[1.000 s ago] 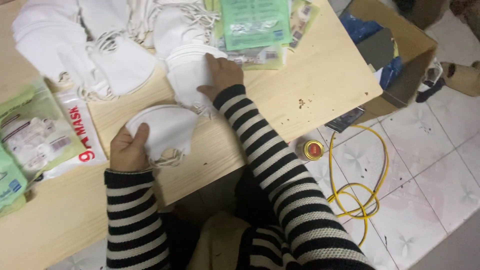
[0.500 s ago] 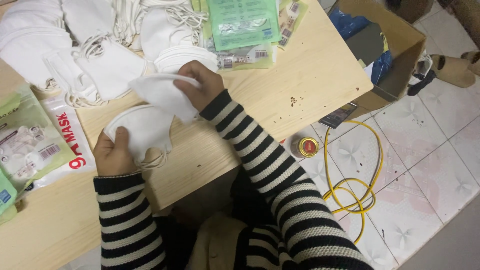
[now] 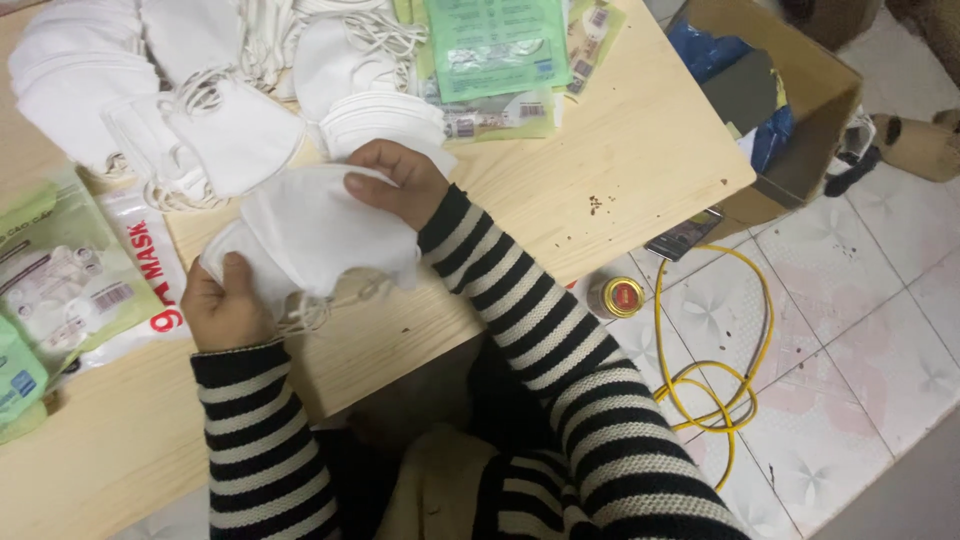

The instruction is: Fold and stack face masks on a work table

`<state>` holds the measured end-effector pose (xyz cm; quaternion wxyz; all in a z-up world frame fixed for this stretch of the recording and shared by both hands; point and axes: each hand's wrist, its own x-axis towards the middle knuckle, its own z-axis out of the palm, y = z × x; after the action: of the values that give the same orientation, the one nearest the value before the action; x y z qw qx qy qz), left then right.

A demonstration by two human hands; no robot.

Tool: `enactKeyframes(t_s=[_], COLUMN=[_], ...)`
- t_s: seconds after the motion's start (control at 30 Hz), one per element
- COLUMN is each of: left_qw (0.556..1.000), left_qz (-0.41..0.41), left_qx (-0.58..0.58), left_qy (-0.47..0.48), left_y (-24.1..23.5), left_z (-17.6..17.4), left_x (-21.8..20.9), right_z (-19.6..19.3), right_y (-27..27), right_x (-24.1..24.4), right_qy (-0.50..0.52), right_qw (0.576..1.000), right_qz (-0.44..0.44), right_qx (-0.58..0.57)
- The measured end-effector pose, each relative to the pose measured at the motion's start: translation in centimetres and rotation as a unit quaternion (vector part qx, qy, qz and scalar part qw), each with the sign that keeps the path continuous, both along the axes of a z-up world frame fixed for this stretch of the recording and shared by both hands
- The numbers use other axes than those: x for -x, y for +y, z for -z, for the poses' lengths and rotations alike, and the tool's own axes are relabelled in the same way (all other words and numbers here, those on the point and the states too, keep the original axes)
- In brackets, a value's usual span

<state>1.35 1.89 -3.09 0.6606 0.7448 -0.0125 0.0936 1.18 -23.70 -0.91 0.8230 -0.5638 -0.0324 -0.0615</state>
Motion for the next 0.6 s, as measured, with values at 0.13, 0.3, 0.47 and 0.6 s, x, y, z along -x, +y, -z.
enactKeyframes(t_s=[0.13, 0.3, 0.47, 0.6], left_qw=[0.995, 0.941, 0.921, 0.905], left_qz=[0.006, 0.023, 0.05, 0.086], left_qx=[0.051, 0.297, 0.341, 0.358], left_qy=[0.082, 0.161, 0.184, 0.211], left_y=[-1.0, -2.8, -2.3, -2.1], left_z=[-0.2, 0.9, -0.6, -1.0], left_x=[0.5, -0.3, 0.2, -0.1], right_z=[3.3, 7.0, 4.6, 4.8], right_y=[-0.1, 0.0, 1.5, 1.8], right_x=[-1.0, -2.3, -1.7, -1.9], right_qy=[-0.028, 0.007, 0.043, 0.082], right_qw=[0.993, 0.983, 0.981, 0.982], right_qz=[-0.022, -0.014, -0.012, 0.006], right_qx=[0.116, 0.181, 0.189, 0.168])
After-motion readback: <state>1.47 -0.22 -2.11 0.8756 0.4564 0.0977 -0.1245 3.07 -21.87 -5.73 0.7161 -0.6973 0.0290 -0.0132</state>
